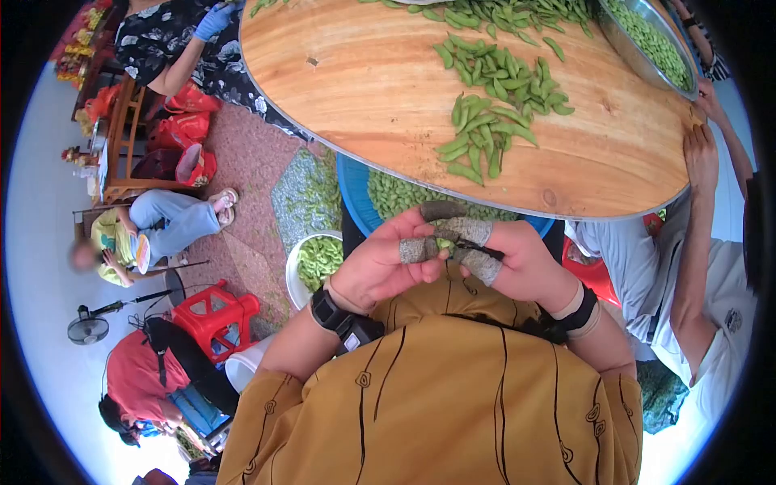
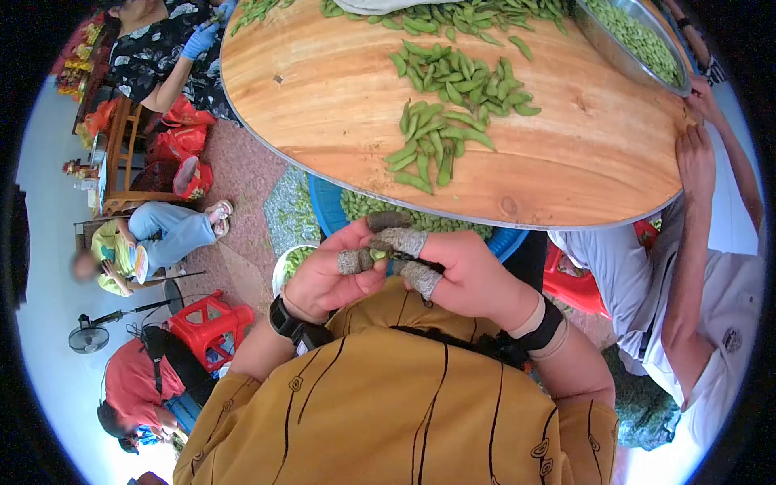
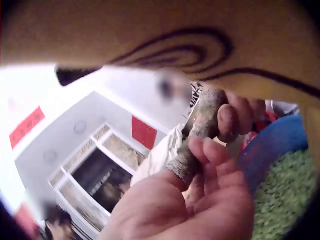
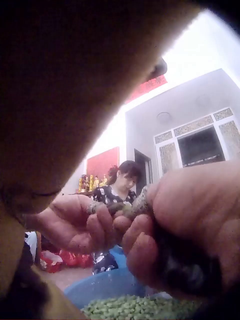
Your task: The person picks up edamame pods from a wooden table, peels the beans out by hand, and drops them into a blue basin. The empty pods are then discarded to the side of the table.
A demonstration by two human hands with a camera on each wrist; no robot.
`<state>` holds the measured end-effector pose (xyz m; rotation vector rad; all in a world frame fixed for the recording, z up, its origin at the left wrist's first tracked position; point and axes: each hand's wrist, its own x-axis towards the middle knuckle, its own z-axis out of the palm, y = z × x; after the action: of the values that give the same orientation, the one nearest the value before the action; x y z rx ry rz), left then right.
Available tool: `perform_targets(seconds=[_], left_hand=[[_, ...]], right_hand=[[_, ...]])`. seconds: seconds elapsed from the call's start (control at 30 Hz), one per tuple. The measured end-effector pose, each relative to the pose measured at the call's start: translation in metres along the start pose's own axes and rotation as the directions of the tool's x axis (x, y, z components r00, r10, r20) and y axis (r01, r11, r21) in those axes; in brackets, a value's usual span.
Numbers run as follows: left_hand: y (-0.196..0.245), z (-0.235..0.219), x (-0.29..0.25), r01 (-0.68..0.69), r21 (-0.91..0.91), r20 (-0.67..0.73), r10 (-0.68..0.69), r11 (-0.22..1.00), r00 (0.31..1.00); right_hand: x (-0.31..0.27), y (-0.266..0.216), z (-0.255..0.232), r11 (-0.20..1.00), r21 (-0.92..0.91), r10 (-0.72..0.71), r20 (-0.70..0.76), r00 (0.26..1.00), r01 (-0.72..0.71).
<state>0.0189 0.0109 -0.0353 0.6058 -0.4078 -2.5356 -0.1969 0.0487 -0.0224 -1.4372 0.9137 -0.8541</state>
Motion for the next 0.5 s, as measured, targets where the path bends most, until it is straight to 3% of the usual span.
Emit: perform_targets(seconds=[0.03, 0.07, 0.13, 0.17, 0.23, 0.27, 0.33, 0.37, 0.43, 0.47, 0.5], left_hand=[[-0.001, 0.000, 0.000, 0.053, -0.053, 0.060, -0.049, 0.997, 0.997], [-0.002, 0.000, 0.001, 0.052, -0.052, 0.062, -0.049, 0.997, 0.997], [-0.005, -0.001, 0.003, -0.007, 0.005, -0.109, 0.008, 1.000, 0.994], [-0.005, -0.004, 0.003, -0.005, 0.004, -0.108, 0.005, 1.000, 0.994], [-0.001, -0.009, 0.003, 0.010, 0.225, -0.015, -0.007, 0.974, 1.000], [-0.001, -0.008, 0.004, 0.008, 0.225, -0.015, -0.005, 0.974, 1.000], [0.000, -0.005, 0.005, 0.111, 0.163, 0.040, -0.119, 0.980, 0.992], [0.001, -0.005, 0.005, 0.110, 0.167, 0.043, -0.119, 0.980, 0.992], [0.000, -0.003, 0.004, 0.207, 0.031, 0.102, -0.209, 0.978, 0.973], [-0.001, -0.001, 0.003, 0.219, 0.007, 0.079, -0.219, 0.976, 0.972], [-0.002, -0.002, 0.003, 0.221, 0.016, 0.083, -0.222, 0.975, 0.972]], right_hand=[[0.001, 0.004, 0.002, 0.918, -0.304, -0.277, -0.025, 0.961, 0.256], [0.002, 0.003, 0.001, 0.917, -0.305, -0.277, -0.025, 0.960, 0.257], [0.004, -0.003, -0.001, 0.917, -0.355, -0.203, -0.024, 0.979, 0.182], [0.003, -0.001, -0.001, 0.917, -0.355, -0.201, -0.026, 0.979, 0.179], [0.000, 0.005, -0.004, 0.997, 0.070, -0.014, 0.013, 1.000, 0.013], [-0.001, 0.003, -0.007, 0.997, 0.070, -0.014, 0.015, 1.000, 0.013], [0.000, -0.005, -0.014, 0.903, 0.218, 0.337, 0.173, 0.925, -0.370], [0.001, -0.005, -0.013, 0.905, 0.216, 0.335, 0.169, 0.927, -0.366], [0.003, -0.002, -0.006, 0.964, 0.224, 0.127, 0.076, 0.989, -0.141], [0.002, -0.001, -0.006, 0.966, 0.222, 0.122, 0.069, 0.990, -0.135], [0.002, 0.001, -0.005, 0.991, 0.124, 0.039, 0.053, 0.998, -0.045]])
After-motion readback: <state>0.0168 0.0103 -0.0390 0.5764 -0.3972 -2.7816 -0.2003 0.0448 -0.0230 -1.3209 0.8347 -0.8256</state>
